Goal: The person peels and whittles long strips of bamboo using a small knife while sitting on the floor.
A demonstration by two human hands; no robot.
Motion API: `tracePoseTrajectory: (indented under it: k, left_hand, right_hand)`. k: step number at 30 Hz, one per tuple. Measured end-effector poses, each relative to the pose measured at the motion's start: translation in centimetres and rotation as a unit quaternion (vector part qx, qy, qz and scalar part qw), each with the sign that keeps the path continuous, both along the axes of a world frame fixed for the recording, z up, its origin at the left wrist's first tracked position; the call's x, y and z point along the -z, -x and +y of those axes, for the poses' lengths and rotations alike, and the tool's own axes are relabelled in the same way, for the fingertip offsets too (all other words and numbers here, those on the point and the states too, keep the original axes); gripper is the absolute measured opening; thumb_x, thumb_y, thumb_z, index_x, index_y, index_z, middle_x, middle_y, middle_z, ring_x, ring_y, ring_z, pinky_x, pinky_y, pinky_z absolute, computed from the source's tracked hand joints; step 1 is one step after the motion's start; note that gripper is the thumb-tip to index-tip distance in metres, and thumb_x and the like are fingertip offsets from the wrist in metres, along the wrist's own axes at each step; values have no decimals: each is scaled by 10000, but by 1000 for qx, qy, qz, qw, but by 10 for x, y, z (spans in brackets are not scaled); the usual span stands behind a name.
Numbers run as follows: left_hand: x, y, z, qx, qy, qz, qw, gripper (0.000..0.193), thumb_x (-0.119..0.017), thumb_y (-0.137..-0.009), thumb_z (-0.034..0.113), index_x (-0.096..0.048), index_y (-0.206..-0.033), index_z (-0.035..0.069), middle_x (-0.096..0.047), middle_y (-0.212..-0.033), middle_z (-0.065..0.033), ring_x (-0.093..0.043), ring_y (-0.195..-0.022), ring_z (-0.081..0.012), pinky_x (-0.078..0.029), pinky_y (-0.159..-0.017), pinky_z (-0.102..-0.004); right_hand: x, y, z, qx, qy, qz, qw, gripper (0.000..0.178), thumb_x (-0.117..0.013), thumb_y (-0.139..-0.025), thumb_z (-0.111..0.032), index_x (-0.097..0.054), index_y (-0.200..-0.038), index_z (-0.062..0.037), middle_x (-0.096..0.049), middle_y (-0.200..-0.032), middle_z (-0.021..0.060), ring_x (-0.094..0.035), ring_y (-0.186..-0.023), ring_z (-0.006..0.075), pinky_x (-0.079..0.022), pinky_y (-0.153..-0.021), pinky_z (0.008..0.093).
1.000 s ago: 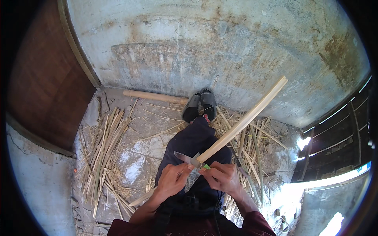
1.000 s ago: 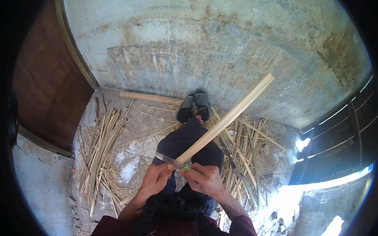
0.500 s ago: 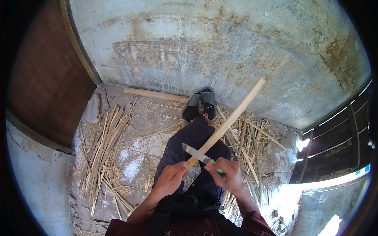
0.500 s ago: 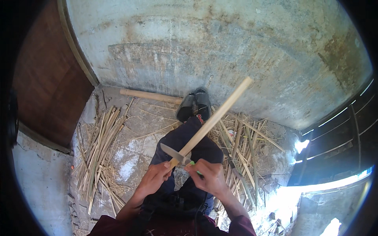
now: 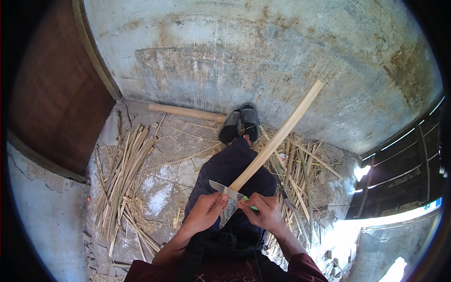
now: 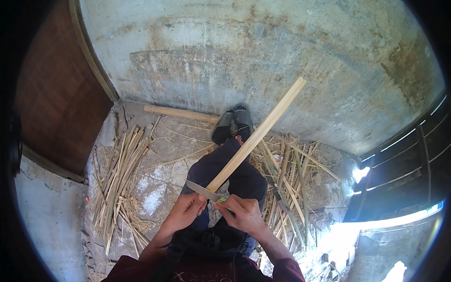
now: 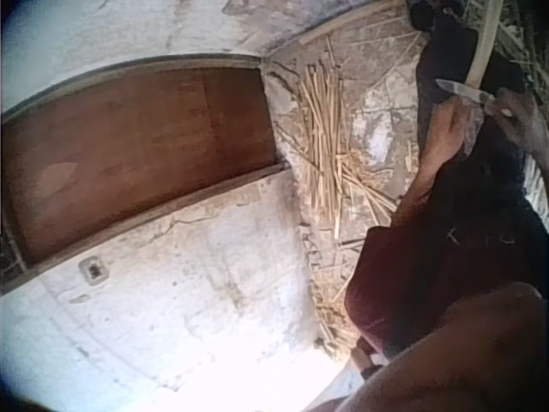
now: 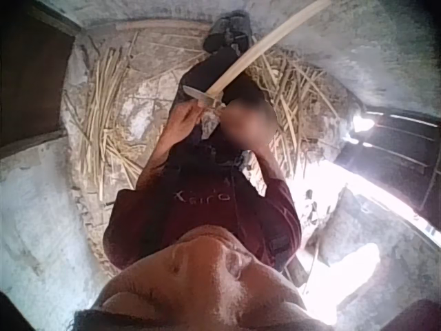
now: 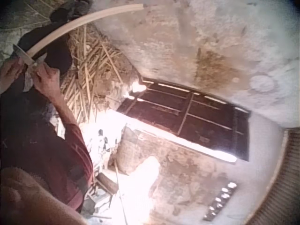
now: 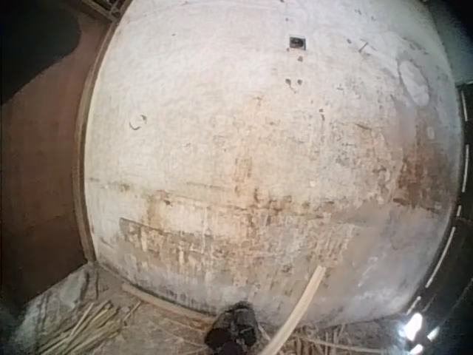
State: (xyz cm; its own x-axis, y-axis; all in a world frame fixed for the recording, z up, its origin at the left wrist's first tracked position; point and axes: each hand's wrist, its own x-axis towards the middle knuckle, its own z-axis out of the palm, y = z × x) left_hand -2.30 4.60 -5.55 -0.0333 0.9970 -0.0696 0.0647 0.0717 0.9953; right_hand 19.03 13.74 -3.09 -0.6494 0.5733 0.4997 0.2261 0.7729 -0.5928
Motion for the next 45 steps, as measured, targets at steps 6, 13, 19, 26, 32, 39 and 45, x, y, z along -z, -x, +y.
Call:
tracePoseTrajectory:
  k: [6, 13, 19, 26, 32, 39, 45]
  left_hand:
    - [-7, -2, 3, -29, 6, 82, 996, 497, -532, -1172, 350, -629, -840, -7, -497, -600, -47, -493, -557, -123, -421, -551, -351]
    - [-9, 1, 6, -8, 13, 84, 996, 472, -503, -1176, 363, -682, -942, -5, -570, -662, -67, -526, -594, -155, -429, -579, -345]
    - [-28, -6, 5, 20, -48, 61, 997, 369, -479, -1181, 338, -628, -1188, 0, -637, -786, -120, -605, -667, -236, -467, -636, -376]
    - [-20, -5, 15, 83, -42, 81, 992, 293, -533, -1162, 235, -583, -1324, -5, -641, -769, -163, -661, -641, -308, -474, -623, -405]
    - [-31, -14, 21, 97, -23, 55, 994, 279, -530, -1160, 224, -582, -1317, -1, -645, -776, -157, -658, -656, -297, -473, -635, -409]
    - [-33, -18, 22, 81, -16, 53, 995, 298, -521, -1163, 242, -582, -1323, -1, -692, -857, -153, -667, -722, -270, -494, -698, -394]
    - [-28, -16, 20, 93, 3, 9, 996, 320, -490, -1178, 269, -584, -1330, 4, -660, -844, -119, -639, -745, -230, -491, -715, -379]
  right_hand:
    - [-8, -5, 3, 6, -31, -30, 999, 202, -885, -888, -126, -690, -914, -80, -661, -753, 33, -653, -533, 217, -478, -464, 363]
    - [-4, -4, 3, 31, 14, -21, 999, 192, -861, -923, -142, -679, -924, -81, -712, -780, 51, -704, -579, 248, -513, -492, 383]
    - [0, -4, 2, 36, 39, -17, 998, 188, -849, -940, -149, -693, -1014, -75, -767, -844, 82, -750, -640, 283, -560, -537, 384]
    - [6, -13, 5, 71, 41, 5, 997, 218, -848, -950, -130, -676, -1061, -56, -766, -839, 105, -748, -632, 270, -549, -548, 359]
    - [0, -16, 4, 99, 41, 12, 994, 260, -854, -943, -150, -669, -1093, -44, -775, -857, 97, -759, -639, 273, -574, -548, 373]
    - [7, -20, 4, 106, 45, 35, 993, 305, -866, -939, -160, -645, -1098, -23, -757, -838, 101, -738, -596, 268, -563, -529, 367]
    - [5, -18, 2, 106, 36, 26, 993, 299, -867, -939, -160, -646, -1092, -30, -754, -820, 103, -732, -586, 262, -556, -521, 359]
